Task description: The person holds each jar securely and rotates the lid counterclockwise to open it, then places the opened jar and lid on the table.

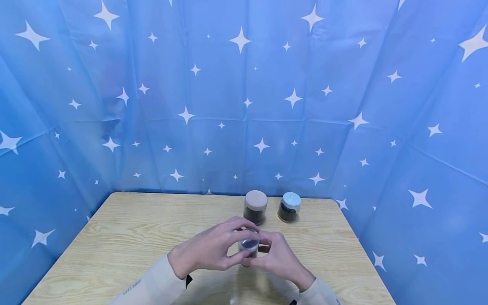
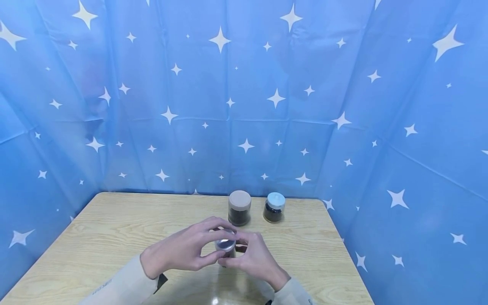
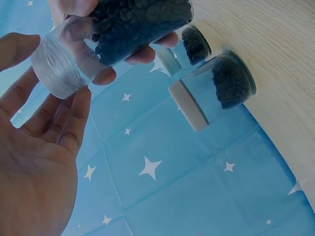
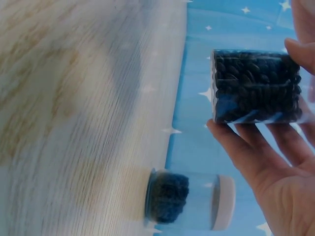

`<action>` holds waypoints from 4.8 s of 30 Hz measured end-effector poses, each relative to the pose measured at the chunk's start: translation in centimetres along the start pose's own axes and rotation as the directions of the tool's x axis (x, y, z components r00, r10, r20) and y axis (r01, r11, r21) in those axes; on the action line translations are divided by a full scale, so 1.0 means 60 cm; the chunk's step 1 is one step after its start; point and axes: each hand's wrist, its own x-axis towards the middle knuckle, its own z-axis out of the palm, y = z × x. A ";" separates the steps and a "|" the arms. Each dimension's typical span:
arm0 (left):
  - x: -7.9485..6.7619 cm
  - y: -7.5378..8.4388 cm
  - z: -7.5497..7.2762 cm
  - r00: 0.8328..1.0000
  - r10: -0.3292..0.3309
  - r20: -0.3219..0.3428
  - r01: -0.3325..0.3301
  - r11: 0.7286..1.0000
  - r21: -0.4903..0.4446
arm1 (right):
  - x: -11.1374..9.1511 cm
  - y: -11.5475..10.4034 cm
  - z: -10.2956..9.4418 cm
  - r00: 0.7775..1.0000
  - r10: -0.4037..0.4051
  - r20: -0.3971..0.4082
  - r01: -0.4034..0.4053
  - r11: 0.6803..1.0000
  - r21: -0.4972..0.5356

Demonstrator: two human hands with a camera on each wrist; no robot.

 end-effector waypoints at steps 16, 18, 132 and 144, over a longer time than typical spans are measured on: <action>0.001 0.004 0.001 0.998 -0.024 -0.058 0.025 1.000 0.011 | -0.001 -0.001 0.004 1.000 -0.028 -0.009 0.029 0.999 0.029; 0.001 0.006 0.003 0.997 -0.027 -0.074 0.028 0.999 0.018 | -0.001 -0.002 0.005 0.999 -0.034 -0.011 0.034 0.999 0.031; 0.007 0.010 0.007 0.998 0.032 -0.052 -0.028 0.996 0.088 | -0.012 -0.010 0.000 0.999 0.037 -0.012 -0.036 0.998 0.046; 0.011 0.017 0.019 0.990 -0.051 -0.130 0.065 0.993 0.103 | -0.012 -0.004 0.003 0.999 0.016 -0.038 -0.016 1.000 0.018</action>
